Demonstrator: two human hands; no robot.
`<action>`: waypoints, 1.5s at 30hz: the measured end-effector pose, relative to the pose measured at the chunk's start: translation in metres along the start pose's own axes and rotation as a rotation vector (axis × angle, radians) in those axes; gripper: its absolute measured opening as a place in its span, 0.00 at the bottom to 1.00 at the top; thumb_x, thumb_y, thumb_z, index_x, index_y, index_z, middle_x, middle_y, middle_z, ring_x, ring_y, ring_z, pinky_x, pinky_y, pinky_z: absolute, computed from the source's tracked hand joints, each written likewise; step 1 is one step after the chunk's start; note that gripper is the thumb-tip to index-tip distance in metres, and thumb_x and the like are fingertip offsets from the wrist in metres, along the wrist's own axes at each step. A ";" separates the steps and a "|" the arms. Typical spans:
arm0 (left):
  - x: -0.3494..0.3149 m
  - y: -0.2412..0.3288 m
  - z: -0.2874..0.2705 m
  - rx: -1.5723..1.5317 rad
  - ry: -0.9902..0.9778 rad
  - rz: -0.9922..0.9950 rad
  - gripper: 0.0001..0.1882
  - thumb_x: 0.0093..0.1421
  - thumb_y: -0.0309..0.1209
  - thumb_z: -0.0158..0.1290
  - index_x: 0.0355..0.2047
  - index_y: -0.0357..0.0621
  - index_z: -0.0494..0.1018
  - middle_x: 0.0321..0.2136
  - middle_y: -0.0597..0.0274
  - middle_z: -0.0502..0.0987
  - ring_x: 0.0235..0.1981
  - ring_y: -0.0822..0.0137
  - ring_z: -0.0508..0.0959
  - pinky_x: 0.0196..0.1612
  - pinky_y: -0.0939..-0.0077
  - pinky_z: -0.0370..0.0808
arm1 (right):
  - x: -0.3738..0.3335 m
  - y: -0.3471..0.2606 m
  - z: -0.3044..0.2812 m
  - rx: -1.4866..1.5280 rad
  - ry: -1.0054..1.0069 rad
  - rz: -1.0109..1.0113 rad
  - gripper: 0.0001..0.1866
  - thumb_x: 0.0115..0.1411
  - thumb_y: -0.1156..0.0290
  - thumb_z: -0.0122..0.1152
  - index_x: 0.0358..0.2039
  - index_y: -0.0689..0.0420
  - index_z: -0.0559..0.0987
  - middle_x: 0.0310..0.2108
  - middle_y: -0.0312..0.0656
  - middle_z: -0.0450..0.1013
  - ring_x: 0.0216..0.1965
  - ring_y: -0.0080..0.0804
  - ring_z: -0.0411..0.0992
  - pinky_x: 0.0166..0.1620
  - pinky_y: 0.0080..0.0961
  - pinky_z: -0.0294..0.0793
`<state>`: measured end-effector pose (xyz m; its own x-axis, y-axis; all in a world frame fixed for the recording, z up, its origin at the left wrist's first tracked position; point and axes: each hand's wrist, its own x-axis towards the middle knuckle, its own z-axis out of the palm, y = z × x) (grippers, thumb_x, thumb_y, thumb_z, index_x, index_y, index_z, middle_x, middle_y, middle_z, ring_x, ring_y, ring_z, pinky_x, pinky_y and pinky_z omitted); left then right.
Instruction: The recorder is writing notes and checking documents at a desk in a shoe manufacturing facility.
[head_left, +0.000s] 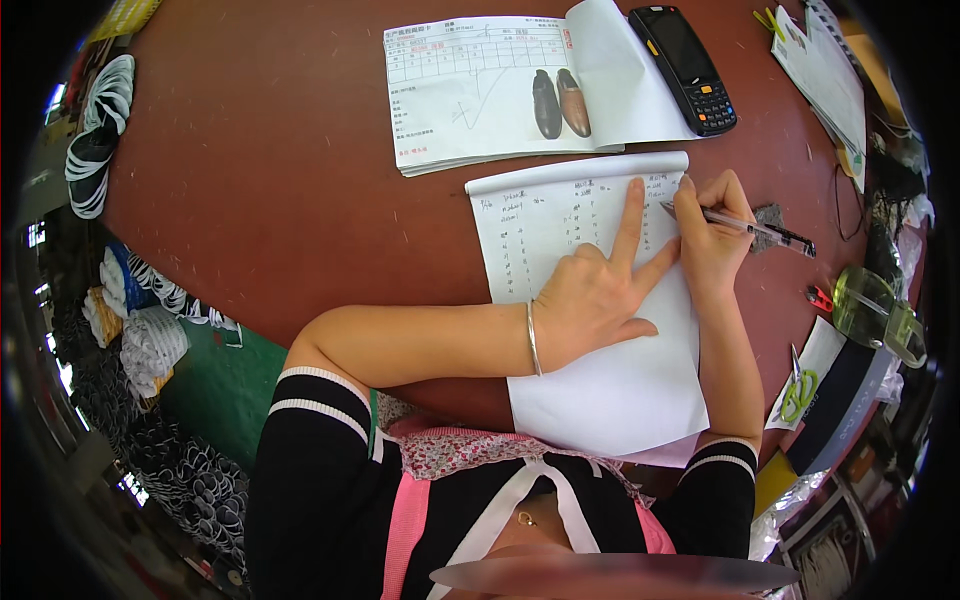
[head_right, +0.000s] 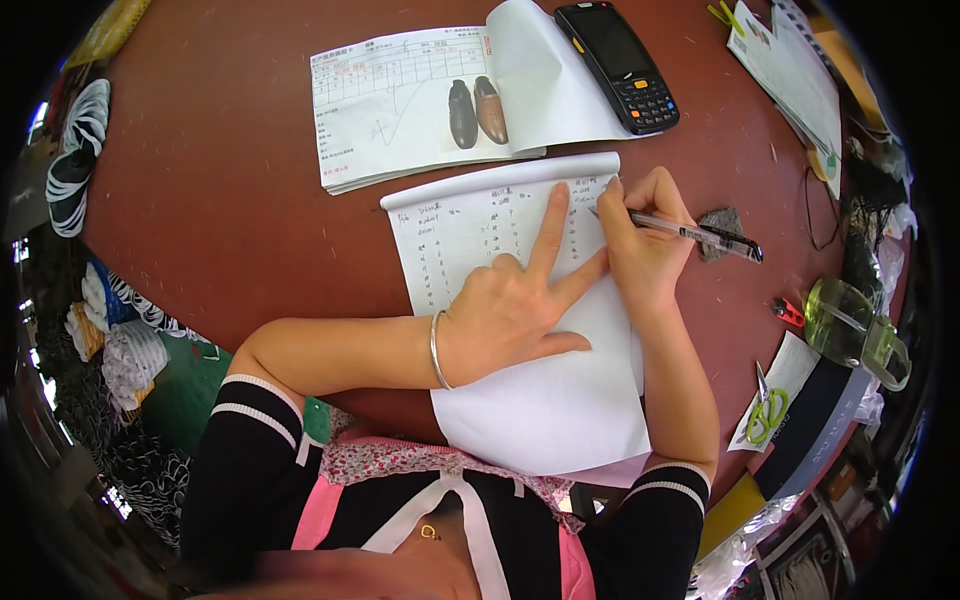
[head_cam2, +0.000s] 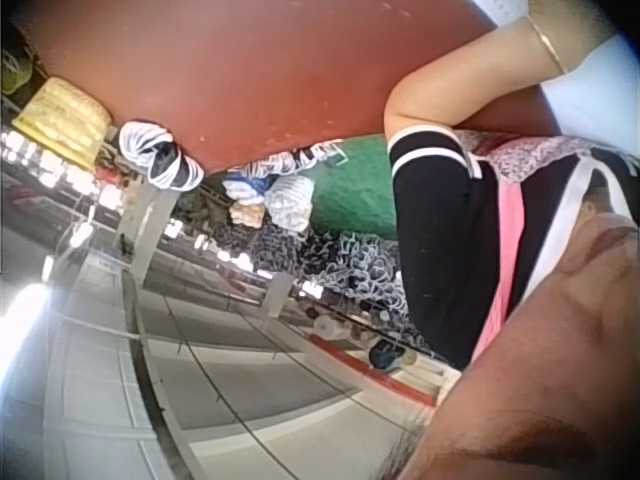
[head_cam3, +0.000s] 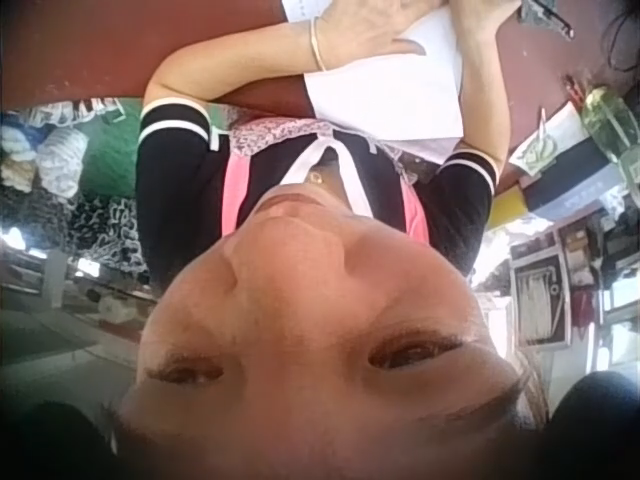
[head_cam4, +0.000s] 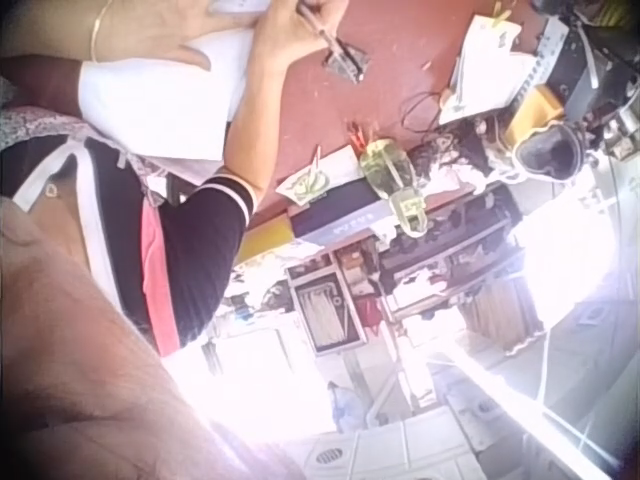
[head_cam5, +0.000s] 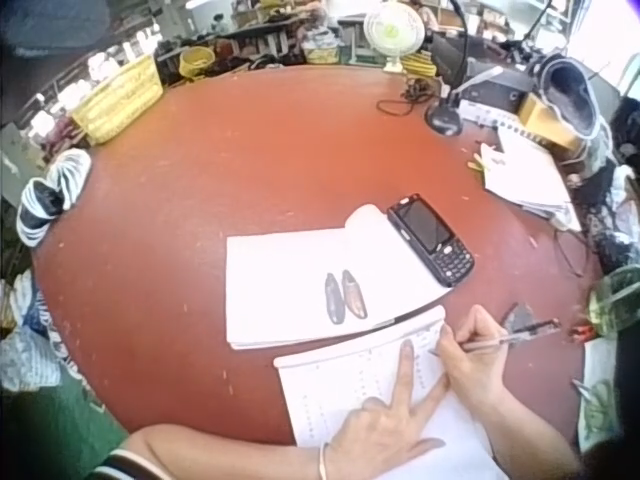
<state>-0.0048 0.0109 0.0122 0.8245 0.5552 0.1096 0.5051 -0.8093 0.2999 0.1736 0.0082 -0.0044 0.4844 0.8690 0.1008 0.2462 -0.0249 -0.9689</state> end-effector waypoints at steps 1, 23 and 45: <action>0.000 0.000 0.000 0.007 -0.005 -0.006 0.51 0.45 0.66 0.66 0.68 0.63 0.69 0.67 0.16 0.54 0.11 0.72 0.67 0.15 0.80 0.70 | 0.000 0.000 0.000 -0.008 0.002 -0.007 0.19 0.62 0.82 0.64 0.21 0.55 0.64 0.19 0.26 0.62 0.23 0.09 0.57 0.24 0.15 0.56; 0.007 -0.002 -0.007 -0.010 -0.048 0.019 0.47 0.48 0.62 0.67 0.68 0.66 0.70 0.68 0.22 0.56 0.12 0.64 0.73 0.16 0.75 0.75 | -0.002 -0.003 -0.008 -0.047 0.012 -0.021 0.18 0.57 0.81 0.65 0.20 0.56 0.63 0.17 0.28 0.62 0.22 0.13 0.57 0.23 0.21 0.58; 0.003 -0.007 -0.004 -0.011 -0.015 0.020 0.51 0.44 0.64 0.67 0.68 0.61 0.69 0.68 0.19 0.55 0.13 0.67 0.72 0.16 0.78 0.73 | -0.005 -0.001 -0.007 -0.080 -0.027 -0.038 0.18 0.58 0.82 0.64 0.20 0.55 0.63 0.18 0.28 0.63 0.22 0.13 0.58 0.24 0.19 0.60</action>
<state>-0.0067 0.0196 0.0144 0.8381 0.5360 0.1018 0.4856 -0.8179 0.3087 0.1769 0.0003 -0.0023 0.4514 0.8829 0.1297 0.3309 -0.0306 -0.9432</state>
